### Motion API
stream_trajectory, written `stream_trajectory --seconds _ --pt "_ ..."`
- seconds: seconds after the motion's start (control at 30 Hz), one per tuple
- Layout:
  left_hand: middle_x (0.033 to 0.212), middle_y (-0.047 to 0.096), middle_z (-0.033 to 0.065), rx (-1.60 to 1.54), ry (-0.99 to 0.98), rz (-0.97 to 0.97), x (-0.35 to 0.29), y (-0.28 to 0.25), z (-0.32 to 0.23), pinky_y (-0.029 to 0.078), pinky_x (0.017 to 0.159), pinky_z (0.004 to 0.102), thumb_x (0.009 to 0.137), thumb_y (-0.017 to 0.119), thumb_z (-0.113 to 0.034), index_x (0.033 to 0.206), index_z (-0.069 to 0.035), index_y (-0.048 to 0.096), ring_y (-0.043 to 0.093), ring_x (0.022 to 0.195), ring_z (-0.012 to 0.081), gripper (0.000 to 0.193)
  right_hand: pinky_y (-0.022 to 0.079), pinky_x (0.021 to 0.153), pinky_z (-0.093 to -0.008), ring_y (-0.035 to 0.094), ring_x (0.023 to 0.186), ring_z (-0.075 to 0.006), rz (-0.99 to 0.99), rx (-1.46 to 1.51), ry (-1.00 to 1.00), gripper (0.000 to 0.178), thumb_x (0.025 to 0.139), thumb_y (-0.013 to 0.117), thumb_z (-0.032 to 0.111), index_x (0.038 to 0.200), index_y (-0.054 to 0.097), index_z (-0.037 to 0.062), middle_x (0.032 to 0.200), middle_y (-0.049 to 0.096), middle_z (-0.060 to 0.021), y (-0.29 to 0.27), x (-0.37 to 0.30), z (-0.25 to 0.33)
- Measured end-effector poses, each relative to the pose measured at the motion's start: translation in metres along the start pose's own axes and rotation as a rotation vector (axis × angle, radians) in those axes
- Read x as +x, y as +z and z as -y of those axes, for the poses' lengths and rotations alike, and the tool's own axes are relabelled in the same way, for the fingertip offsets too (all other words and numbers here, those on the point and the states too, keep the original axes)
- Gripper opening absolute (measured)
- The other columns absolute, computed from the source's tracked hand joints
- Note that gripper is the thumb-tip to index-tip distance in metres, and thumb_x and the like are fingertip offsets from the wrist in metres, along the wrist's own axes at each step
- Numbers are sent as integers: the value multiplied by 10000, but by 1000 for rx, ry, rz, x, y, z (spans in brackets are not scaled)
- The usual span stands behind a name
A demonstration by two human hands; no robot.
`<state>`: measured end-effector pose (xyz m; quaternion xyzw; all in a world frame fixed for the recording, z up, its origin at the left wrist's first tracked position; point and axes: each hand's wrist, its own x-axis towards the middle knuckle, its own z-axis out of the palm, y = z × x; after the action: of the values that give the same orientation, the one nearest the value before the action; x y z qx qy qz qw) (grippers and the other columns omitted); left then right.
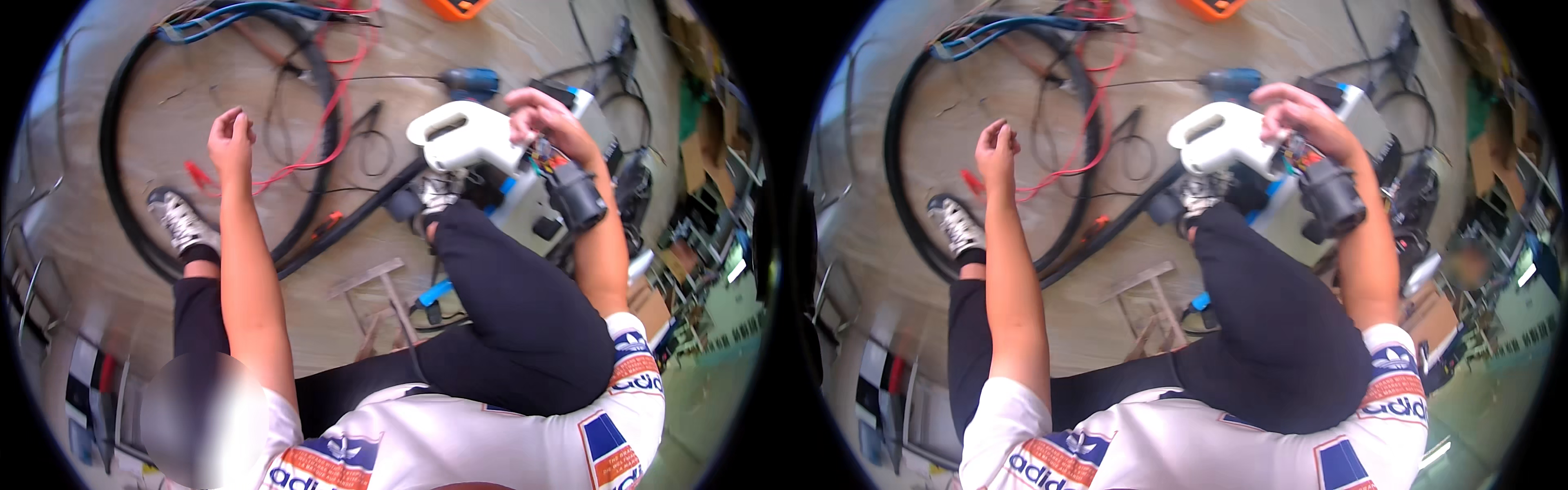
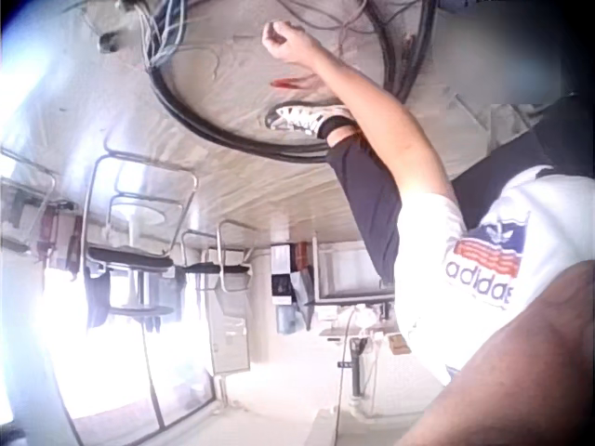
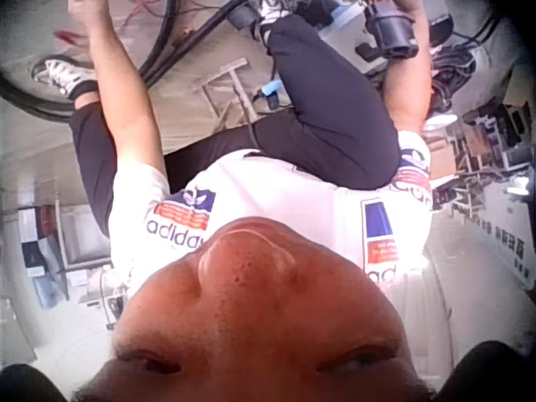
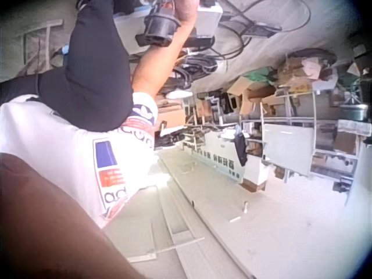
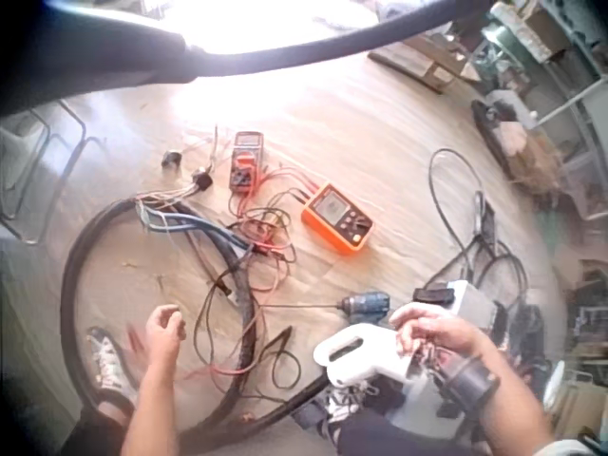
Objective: The person tests wires using a multimeter and fits internal electrical components into a white plastic housing by hand.
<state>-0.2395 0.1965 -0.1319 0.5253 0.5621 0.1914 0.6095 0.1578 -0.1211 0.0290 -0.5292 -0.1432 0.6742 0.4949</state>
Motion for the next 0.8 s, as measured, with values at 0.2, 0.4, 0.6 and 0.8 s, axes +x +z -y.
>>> stream_trajectory --seconds 0.2,0.4,0.6,0.8 --pt "897 651 3 -84 -64 429 -144 134 -52 470 681 220 968 653 -134 1140 -19 662 562 746 62 208 503 964 -382 664 1070 -267 72 171 -44 651 1047 406 508 1393 462 -40 1037 657 -121 -6 -7 -13" --pt "938 684 31 40 150 714 -180 230 -120 490 715 263 921 683 -151 1121 -14 711 600 786 89 244 501 986 -366 635 1142 -260 -49 111 -12 711 1038 360 602 1423 459 12 1135 594 -102 6 -11 -7" --pt "932 698 88 255 342 736 -165 264 -141 514 740 334 887 688 -218 1114 -46 727 636 772 167 288 457 1047 -364 576 1220 -234 -86 101 -29 729 1034 370 611 1442 439 11 1306 578 -157 9 -12 -9" --pt "1109 687 81 -96 -8 993 -153 274 -148 536 898 312 888 653 -6 1247 32 618 660 1010 154 363 447 1082 -376 562 1263 -231 -97 171 -28 740 1033 371 610 1461 411 8 1376 562 -148 14 -12 -8"
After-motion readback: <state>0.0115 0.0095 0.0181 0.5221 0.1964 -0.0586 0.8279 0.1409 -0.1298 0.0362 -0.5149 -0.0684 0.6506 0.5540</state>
